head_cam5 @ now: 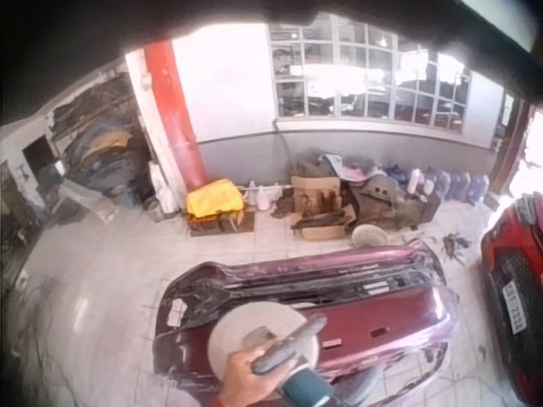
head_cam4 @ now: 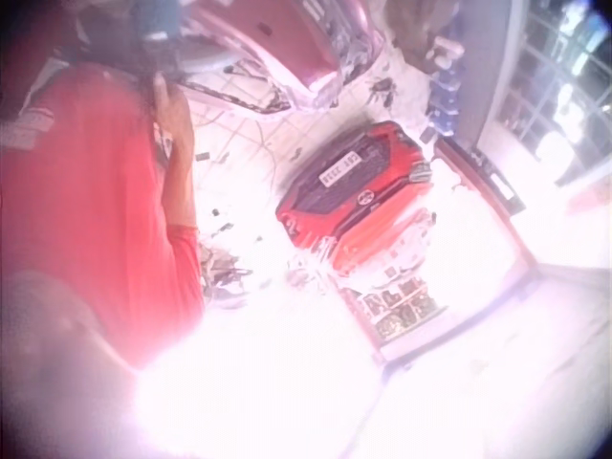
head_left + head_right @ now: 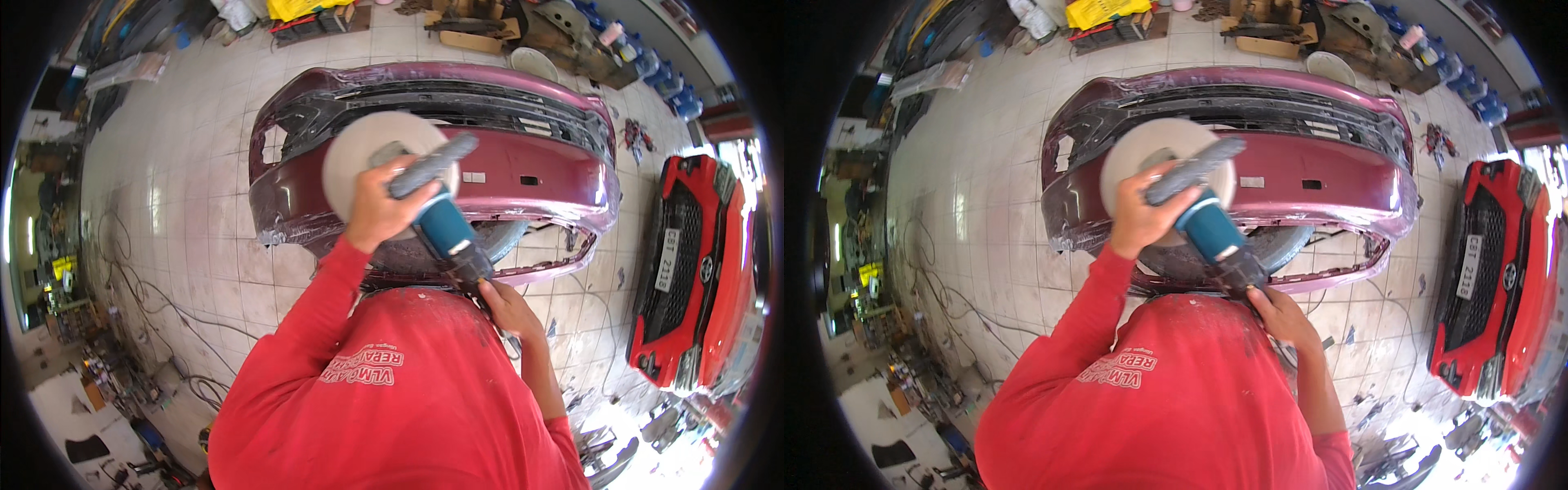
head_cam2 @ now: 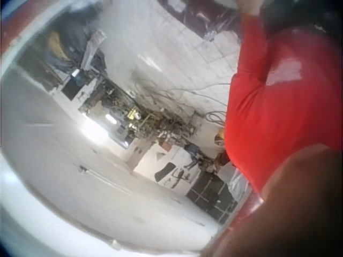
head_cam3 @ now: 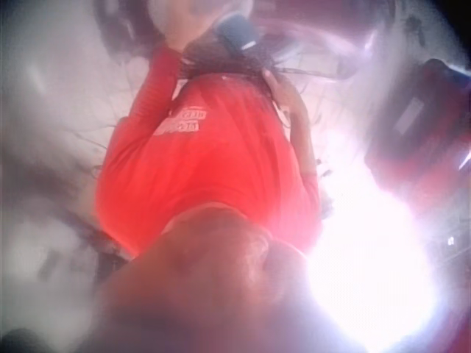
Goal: The person uses a rotary polisher with a white pad to buff the surface of a detached maroon car bumper. They move the tool across the bumper's curved surfaces, occasionally pausing to inspect the finish. The bumper remains on a stand throughout the process.
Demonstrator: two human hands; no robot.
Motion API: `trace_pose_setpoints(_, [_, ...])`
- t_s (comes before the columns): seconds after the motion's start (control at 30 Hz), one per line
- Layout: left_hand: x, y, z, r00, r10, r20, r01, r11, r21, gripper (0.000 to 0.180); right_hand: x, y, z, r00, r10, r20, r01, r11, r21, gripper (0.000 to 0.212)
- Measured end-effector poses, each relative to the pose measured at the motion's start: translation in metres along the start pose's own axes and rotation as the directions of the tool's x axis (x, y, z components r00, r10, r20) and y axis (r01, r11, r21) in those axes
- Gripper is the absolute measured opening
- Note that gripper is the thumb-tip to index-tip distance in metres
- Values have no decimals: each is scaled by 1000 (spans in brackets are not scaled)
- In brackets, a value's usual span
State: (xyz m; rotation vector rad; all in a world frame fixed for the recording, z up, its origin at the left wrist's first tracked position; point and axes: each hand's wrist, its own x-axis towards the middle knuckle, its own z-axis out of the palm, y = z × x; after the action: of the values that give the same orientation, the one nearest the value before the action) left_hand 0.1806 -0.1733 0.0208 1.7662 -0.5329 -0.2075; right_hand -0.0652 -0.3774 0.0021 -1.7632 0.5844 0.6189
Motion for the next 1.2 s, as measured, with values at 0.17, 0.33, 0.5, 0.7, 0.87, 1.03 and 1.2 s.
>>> trace_pose_setpoints(0.17, [-32,-3,-54,981,-72,-178,78,997,25,40,32,-26,20,990,-67,121,95,965,-245,69])
trace_pose_setpoints(0.33, [-42,7,-48,974,-94,-204,110,992,67,35,28,-17,20,982,-109,155,126,987,-99,83])
trace_pose_setpoints(0.5, [-31,20,4,996,-83,-41,85,996,35,39,-6,13,-3,993,-39,107,39,999,6,80])
trace_pose_setpoints(0.7, [13,46,97,955,79,285,-100,993,59,39,-48,61,-13,993,99,-65,-85,978,188,84])
trace_pose_setpoints(0.87, [71,60,191,835,126,536,-188,980,63,38,-57,85,-21,942,178,-283,-48,909,414,75])
trace_pose_setpoints(1.03, [101,50,254,761,192,619,-207,977,-47,36,-64,89,-53,920,317,-230,-143,818,557,73])
trace_pose_setpoints(1.2, [74,60,236,771,195,607,-266,964,28,34,-53,110,-39,921,315,-229,-181,867,464,73])
